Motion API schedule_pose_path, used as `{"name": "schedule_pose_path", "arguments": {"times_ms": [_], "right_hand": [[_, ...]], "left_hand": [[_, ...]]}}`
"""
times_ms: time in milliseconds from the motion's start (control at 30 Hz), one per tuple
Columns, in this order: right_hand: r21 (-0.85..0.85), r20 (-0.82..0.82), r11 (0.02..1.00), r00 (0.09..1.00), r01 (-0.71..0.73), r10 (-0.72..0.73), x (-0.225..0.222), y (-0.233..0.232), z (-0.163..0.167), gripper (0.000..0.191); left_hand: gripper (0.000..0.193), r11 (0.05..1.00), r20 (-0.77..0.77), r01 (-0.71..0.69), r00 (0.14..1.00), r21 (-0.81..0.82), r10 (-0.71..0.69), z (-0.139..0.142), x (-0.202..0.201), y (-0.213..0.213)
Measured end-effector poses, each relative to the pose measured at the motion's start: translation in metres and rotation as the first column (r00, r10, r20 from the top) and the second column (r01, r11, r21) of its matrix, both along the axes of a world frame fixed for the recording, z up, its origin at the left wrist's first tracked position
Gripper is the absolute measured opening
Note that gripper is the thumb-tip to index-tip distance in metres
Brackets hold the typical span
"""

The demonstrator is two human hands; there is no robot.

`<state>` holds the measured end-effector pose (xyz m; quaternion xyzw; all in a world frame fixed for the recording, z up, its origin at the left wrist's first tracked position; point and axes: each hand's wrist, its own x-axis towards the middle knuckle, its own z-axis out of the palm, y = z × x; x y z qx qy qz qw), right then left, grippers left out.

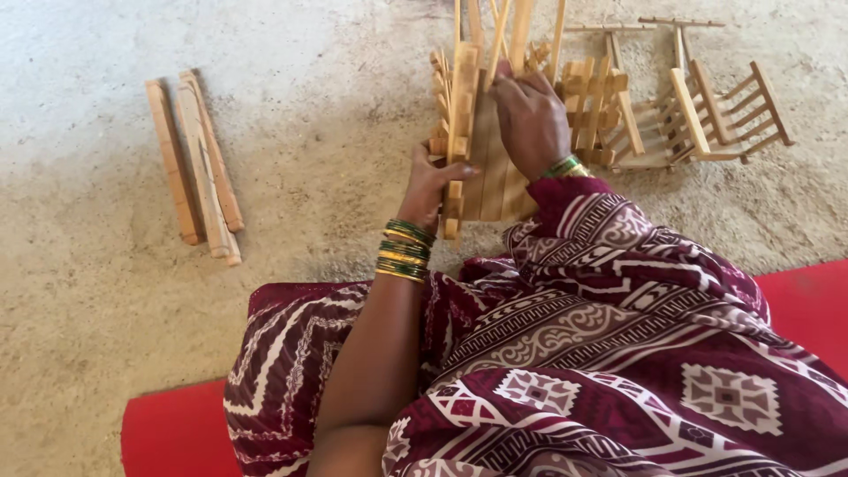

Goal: The person assembles miniature wooden furniture pieces, including chairs and a table, by inserting dowels and slats into pre-drilled holes. They handle each item one at a time, rotating them to align parts and tapping them into place.

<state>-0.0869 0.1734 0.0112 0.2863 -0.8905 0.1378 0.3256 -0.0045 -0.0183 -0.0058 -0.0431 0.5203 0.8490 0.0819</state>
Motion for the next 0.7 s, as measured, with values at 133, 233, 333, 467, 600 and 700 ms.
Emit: {"name": "schedule_pose_path", "arguments": {"times_ms": [133, 233, 333, 467, 600, 700], "right_hand": [[0.186, 0.216, 0.982, 0.976, -0.041, 0.000, 0.044, -0.001, -0.013, 0.016], [0.066, -0.099, 0.961, 0.957, -0.268, 0.274, 0.058, -0.011, -0.011, 0.014], [-0.174, -0.013, 0.981, 0.996, -0.089, 0.088, 0.023, -0.014, 0.009, 0.024], [0.074, -0.175, 0.995, 0.983, 0.073, -0.059, -0.029, -0.018, 0.032, 0.019], [-0.090, 0.071, 0.984, 0.985, -0.153, 0.160, -0.001, -0.030, 0.017, 0.029], [0.007, 0.160, 0.985, 0.972, -0.174, 0.171, 0.068, -0.029, -0.018, 0.016]], "left_hand": [[0.074, 1.000, 0.016, -0.009, 1.000, -0.011, 0.009, 0.000, -0.002, 0.006], [0.070, 1.000, 0.071, -0.013, 0.997, 0.001, 0.012, 0.011, 0.002, -0.002], [0.067, 0.999, 0.122, -0.004, 0.992, -0.045, 0.010, 0.023, 0.009, -0.006], [0.068, 0.994, 0.143, 0.008, 0.990, -0.108, 0.007, 0.033, 0.012, -0.005], [0.070, 1.000, 0.103, -0.003, 0.995, -0.019, 0.005, 0.031, 0.007, -0.007], [0.072, 0.996, 0.054, -0.091, 0.994, -0.023, 0.092, 0.021, 0.005, -0.012]]}}
